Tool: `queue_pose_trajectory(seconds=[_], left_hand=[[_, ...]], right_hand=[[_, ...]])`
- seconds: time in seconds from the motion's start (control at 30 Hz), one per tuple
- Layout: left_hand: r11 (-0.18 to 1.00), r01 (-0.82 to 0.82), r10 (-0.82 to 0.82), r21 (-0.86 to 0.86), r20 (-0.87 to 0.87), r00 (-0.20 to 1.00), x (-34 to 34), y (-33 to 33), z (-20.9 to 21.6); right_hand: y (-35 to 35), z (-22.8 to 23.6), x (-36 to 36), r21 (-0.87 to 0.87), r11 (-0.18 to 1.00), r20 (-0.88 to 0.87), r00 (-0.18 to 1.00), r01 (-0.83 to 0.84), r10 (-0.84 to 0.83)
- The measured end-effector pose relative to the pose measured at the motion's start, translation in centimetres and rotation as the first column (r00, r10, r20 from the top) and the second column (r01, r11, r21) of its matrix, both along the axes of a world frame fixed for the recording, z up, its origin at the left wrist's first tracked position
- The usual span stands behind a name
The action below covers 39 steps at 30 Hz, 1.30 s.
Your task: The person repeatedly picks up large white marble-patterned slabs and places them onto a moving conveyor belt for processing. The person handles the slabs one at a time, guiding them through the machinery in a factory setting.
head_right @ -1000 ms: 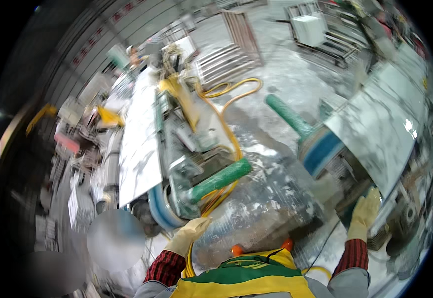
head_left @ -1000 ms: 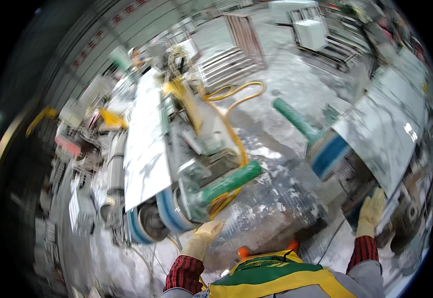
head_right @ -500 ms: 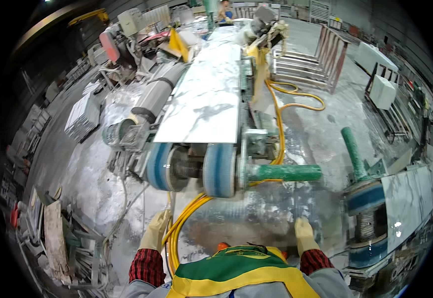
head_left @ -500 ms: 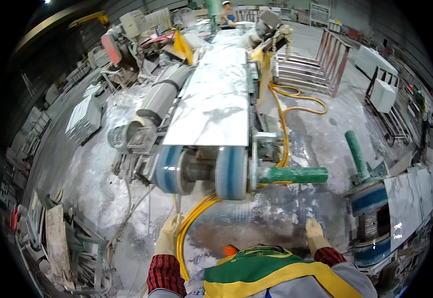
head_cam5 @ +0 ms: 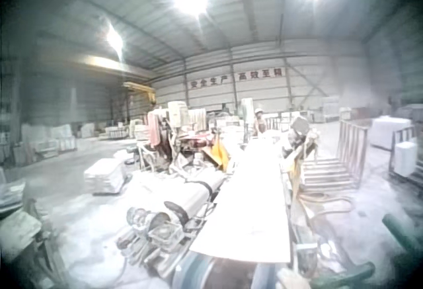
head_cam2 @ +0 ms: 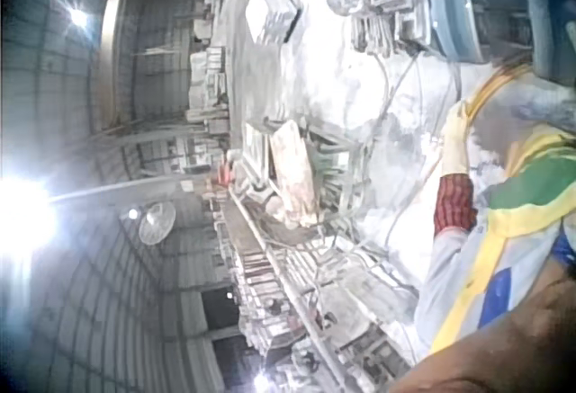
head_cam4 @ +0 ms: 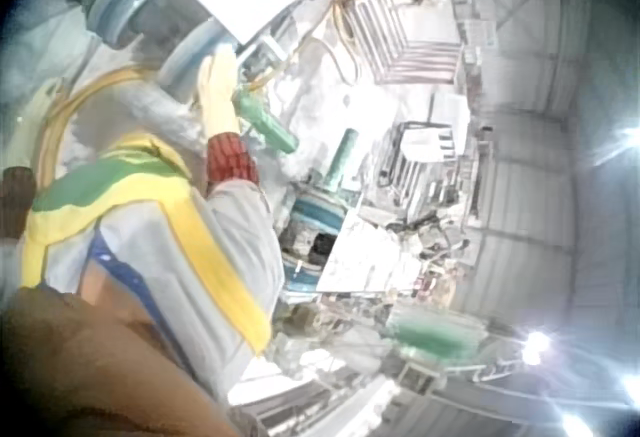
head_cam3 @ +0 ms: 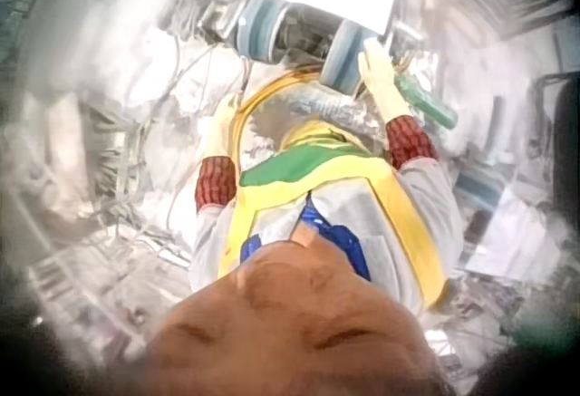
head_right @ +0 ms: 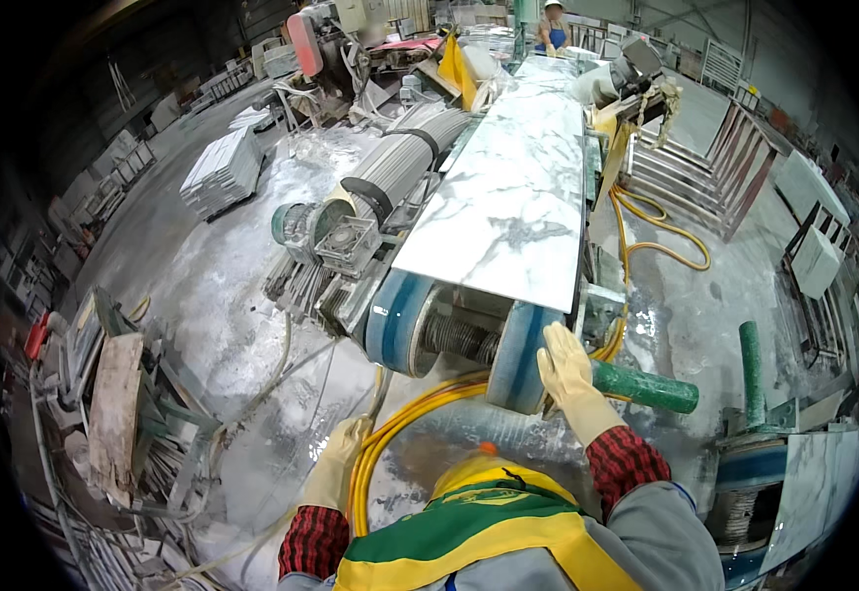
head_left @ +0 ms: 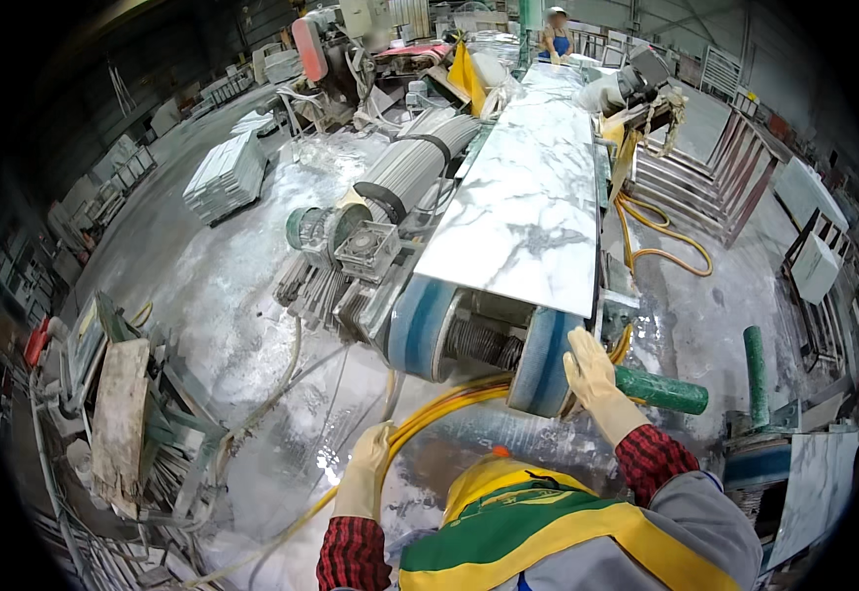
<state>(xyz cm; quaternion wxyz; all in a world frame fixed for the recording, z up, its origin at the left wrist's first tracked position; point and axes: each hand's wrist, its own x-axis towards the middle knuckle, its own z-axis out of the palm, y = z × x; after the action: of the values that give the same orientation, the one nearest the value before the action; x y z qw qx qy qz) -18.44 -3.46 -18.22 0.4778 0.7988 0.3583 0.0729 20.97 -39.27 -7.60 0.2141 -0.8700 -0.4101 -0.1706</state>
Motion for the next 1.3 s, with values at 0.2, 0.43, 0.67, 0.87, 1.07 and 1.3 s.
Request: queue_pose_trajectory(seconds=[0.2, 0.43, 0.67, 0.87, 1.07, 1.3], left_hand=[[0.979, 0.094, -0.091, 0.180, -0.028, 0.995, 0.7, 4.1, 5.7], [0.982, 0.034, -0.039, 0.184, 0.023, 0.999, 8.6, 4.4, 15.7], [0.830, 0.313, -0.370, 0.462, 0.034, 0.929, 19.0, 7.0, 13.1], [0.561, 0.417, -0.485, 0.715, -0.124, 0.866, 29.8, 10.5, 14.0], [0.386, 0.531, -0.562, 0.754, -0.265, 0.784, 39.2, 13.1, 14.3], [0.308, 0.456, -0.681, 0.835, -0.141, 0.718, 45.4, 14.0, 12.9]], right_hand=[[8.0, -1.3, 6.1, 0.150, 0.986, 0.099, 0.991, 0.073, -0.088], [10.8, -3.9, 14.9, 0.027, 0.980, 0.157, 0.968, 0.197, -0.198], [12.1, -2.5, 15.9, -0.011, 0.975, 0.012, 0.975, 0.224, -0.224], [12.3, -1.7, 15.3, -0.026, 0.969, 0.000, 0.969, 0.247, -0.247], [12.0, 0.4, 13.9, -0.022, 0.951, 0.004, 0.951, 0.309, -0.308], [11.6, 1.6, 13.4, -0.011, 0.952, 0.013, 0.952, 0.307, -0.306]])
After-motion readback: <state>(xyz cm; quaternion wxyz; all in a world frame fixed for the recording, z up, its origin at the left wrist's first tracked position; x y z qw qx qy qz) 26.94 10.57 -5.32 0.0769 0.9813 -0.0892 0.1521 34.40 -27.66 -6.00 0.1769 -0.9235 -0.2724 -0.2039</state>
